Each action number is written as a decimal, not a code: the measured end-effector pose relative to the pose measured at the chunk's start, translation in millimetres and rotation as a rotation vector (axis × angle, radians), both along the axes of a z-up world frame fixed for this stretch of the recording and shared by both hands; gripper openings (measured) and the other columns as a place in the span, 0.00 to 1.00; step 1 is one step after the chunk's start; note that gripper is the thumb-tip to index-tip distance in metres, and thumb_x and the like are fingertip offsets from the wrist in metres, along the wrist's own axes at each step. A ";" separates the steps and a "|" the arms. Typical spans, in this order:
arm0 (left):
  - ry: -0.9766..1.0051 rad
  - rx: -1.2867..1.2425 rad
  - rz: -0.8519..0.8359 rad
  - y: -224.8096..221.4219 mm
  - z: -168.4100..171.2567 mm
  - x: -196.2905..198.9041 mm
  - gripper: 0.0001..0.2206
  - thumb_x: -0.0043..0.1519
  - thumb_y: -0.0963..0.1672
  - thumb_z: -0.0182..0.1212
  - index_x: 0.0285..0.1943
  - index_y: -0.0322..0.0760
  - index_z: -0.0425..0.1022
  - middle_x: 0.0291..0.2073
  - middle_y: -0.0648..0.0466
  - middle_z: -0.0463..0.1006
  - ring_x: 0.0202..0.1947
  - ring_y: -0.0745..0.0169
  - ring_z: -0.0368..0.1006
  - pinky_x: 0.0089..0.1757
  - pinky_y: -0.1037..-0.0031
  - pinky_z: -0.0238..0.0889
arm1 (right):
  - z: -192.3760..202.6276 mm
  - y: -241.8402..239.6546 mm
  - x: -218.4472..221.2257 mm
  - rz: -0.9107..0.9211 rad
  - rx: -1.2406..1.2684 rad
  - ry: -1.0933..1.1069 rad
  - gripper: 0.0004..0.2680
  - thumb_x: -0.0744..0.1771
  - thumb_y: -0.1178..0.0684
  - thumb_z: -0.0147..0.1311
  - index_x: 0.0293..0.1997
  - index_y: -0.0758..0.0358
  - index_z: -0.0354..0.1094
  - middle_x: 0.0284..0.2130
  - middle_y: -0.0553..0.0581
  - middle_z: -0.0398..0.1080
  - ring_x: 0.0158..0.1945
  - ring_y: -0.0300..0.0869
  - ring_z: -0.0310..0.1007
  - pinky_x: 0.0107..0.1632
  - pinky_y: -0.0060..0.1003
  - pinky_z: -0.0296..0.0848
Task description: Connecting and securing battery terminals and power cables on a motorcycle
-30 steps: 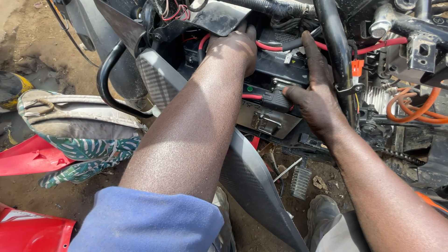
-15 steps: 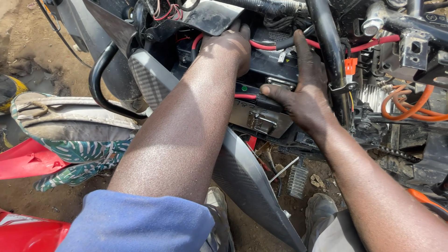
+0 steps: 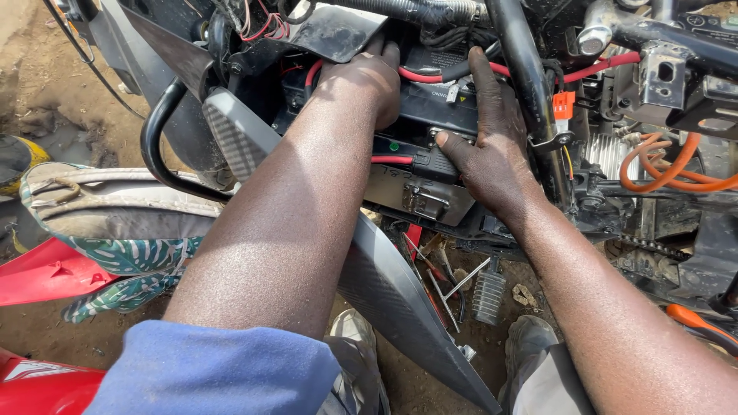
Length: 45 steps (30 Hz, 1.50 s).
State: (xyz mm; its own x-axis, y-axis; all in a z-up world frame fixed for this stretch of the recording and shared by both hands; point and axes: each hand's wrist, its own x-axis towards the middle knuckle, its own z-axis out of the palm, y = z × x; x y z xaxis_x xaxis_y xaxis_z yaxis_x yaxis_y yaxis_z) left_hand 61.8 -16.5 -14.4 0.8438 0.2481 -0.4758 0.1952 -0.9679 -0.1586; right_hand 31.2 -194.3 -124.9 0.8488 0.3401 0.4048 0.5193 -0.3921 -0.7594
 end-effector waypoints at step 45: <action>0.017 -0.010 0.062 -27.5 22.4 -12.3 0.43 0.59 0.37 0.47 0.83 0.53 0.28 0.82 0.64 0.28 0.79 0.50 0.40 0.67 0.44 0.47 | 9.9 2.1 -3.5 0.009 -0.011 0.125 0.41 0.63 0.51 0.65 0.79 0.43 0.29 0.79 0.65 0.30 0.82 0.58 0.27 0.76 0.51 0.41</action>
State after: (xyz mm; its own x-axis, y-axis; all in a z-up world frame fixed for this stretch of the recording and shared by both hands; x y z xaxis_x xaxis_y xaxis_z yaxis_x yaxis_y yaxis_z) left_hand 49.5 -43.9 8.0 0.8187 0.2951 -0.4926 0.2523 -0.9555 -0.1531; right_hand 27.8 -192.2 -115.0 0.8893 0.3520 0.2919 0.4242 -0.3965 -0.8142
